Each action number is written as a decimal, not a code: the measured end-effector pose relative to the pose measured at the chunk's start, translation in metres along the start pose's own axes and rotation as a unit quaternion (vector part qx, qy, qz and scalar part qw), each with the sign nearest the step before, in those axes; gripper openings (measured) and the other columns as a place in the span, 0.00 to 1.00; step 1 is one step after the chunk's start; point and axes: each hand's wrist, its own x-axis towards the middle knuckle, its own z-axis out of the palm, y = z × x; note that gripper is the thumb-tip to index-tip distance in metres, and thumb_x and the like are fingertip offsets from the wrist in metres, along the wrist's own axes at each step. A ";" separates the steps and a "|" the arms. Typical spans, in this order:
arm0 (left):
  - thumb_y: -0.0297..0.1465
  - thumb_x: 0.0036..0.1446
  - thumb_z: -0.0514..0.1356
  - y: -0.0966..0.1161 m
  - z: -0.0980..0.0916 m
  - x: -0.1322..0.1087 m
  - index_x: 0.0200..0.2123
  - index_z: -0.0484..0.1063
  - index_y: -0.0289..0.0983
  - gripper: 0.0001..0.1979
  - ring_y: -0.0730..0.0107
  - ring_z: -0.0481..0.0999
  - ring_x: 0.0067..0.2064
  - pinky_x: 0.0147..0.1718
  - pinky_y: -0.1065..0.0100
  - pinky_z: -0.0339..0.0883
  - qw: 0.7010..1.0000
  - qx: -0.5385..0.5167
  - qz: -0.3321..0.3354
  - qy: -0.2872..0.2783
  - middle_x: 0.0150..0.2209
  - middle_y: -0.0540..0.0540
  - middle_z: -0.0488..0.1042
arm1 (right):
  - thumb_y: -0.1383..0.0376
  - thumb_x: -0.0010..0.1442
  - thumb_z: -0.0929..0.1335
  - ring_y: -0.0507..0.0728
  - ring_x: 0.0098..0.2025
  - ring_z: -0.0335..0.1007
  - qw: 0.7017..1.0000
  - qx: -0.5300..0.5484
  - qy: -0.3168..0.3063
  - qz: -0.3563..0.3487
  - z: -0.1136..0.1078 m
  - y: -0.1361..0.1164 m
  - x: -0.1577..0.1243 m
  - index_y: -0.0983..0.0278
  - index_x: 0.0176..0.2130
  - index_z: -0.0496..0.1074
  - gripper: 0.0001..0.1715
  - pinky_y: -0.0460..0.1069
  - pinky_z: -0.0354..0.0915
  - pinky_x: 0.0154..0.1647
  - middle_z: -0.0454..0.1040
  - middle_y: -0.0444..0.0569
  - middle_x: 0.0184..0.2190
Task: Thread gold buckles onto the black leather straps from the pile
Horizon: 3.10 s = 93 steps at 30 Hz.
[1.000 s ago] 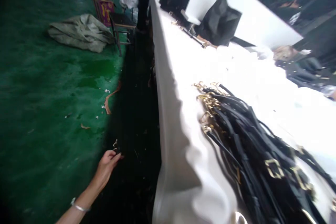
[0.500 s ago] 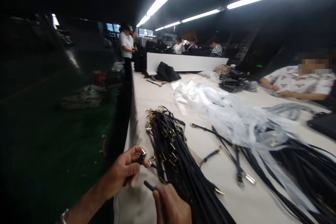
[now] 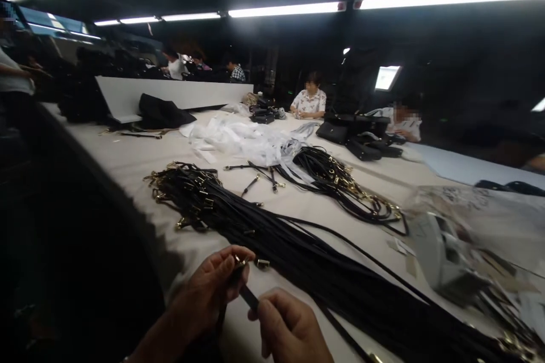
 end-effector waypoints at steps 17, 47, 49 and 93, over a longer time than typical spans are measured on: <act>0.43 0.55 0.68 -0.033 0.021 -0.077 0.40 0.78 0.33 0.19 0.80 0.62 0.25 0.25 0.77 0.56 0.986 0.122 -0.011 -0.112 0.27 0.50 0.68 | 0.43 0.57 0.71 0.46 0.20 0.42 0.991 0.131 -0.024 -0.014 0.012 0.029 -0.073 0.64 0.27 0.65 0.28 0.45 0.40 0.20 0.55 0.36 0.18; 0.37 0.47 0.65 -0.058 0.027 -0.070 0.26 0.72 0.34 0.11 0.79 0.60 0.19 0.17 0.77 0.51 0.925 0.312 -0.199 -0.089 0.19 0.55 0.65 | 0.53 0.63 0.70 0.61 0.47 0.73 0.955 0.283 0.075 -0.043 -0.033 0.042 -0.071 0.65 0.49 0.77 0.21 0.55 0.68 0.50 0.79 0.54 0.46; 0.36 0.48 0.64 -0.055 0.028 -0.069 0.26 0.72 0.34 0.10 0.79 0.59 0.19 0.17 0.77 0.51 0.923 0.319 -0.200 -0.086 0.18 0.55 0.64 | 0.57 0.60 0.73 0.57 0.37 0.74 0.972 0.222 0.071 -0.010 -0.030 0.048 -0.076 0.66 0.42 0.79 0.16 0.51 0.69 0.41 0.80 0.51 0.36; 0.29 0.59 0.58 -0.057 0.019 -0.083 0.50 0.68 0.37 0.15 0.71 0.69 0.29 0.31 0.71 0.60 0.925 0.374 -0.001 -0.069 0.27 0.53 0.72 | 0.54 0.58 0.72 0.66 0.38 0.76 0.955 -0.183 0.182 -0.145 0.019 0.040 -0.095 0.58 0.35 0.82 0.12 0.54 0.70 0.40 0.81 0.53 0.34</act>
